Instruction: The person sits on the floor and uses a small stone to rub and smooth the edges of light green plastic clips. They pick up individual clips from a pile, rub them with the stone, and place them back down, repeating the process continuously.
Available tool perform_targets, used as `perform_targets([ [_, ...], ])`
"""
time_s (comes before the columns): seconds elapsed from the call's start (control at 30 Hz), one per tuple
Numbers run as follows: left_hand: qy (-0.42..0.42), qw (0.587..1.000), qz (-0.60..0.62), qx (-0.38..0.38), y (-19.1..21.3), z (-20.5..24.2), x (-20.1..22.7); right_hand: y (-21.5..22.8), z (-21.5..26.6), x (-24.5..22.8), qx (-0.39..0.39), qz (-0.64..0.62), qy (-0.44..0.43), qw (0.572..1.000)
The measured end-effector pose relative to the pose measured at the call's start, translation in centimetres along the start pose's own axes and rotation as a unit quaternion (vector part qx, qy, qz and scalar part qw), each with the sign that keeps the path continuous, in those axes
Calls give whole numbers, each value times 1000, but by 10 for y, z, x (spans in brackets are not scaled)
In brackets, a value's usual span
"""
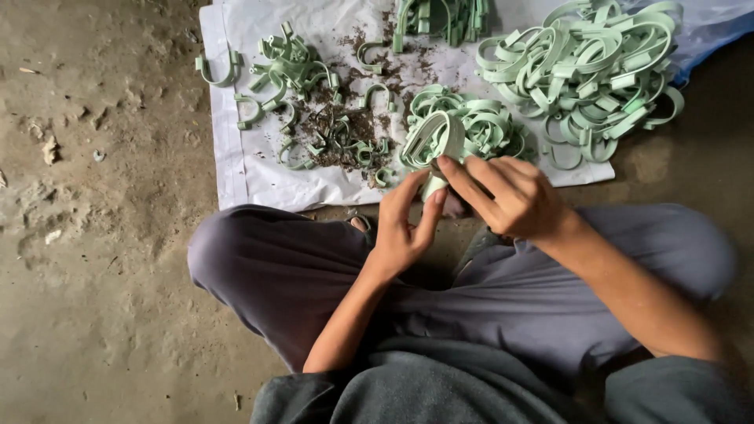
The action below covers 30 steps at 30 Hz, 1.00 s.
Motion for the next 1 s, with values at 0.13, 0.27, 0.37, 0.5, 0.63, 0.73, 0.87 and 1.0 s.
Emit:
perform_targets([
  [0.13,9,1000,20,-2,-4,4,-4,7,-5,7,0,36,20,999],
  [0.27,5,1000,30,0,0,6,-4,12,-17,-1,25,-37,-24,999],
  [0.37,8,999,38,-8,-3,4,-4,8,1,3,41,-72,-8,997],
  [0.5,11,998,55,-14,-1,2,-4,14,-1,13,42,-39,-36,998],
  [0.63,11,998,58,-22,3,-1,-6,2,-3,4,71,-145,-78,984],
  [0.73,12,998,58,-17,2,2,-8,-1,7,10,33,-13,-10,999],
  [0.87,6,999,33,-11,6,5,-14,-21,33,4,51,-17,-25,998],
  [1.0,24,998,52,-29,-1,7,-13,-18,32,15,51,-55,-54,996],
])
Point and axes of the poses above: each hand's wrist, its own z-axis away from the middle knuckle, its own y-axis out of the back of the hand, x = y × z, the point moved 10 cm from there along -z, towards the middle knuckle, and after that the axes turned 13 degrees about -z, right-handed, at the moved point
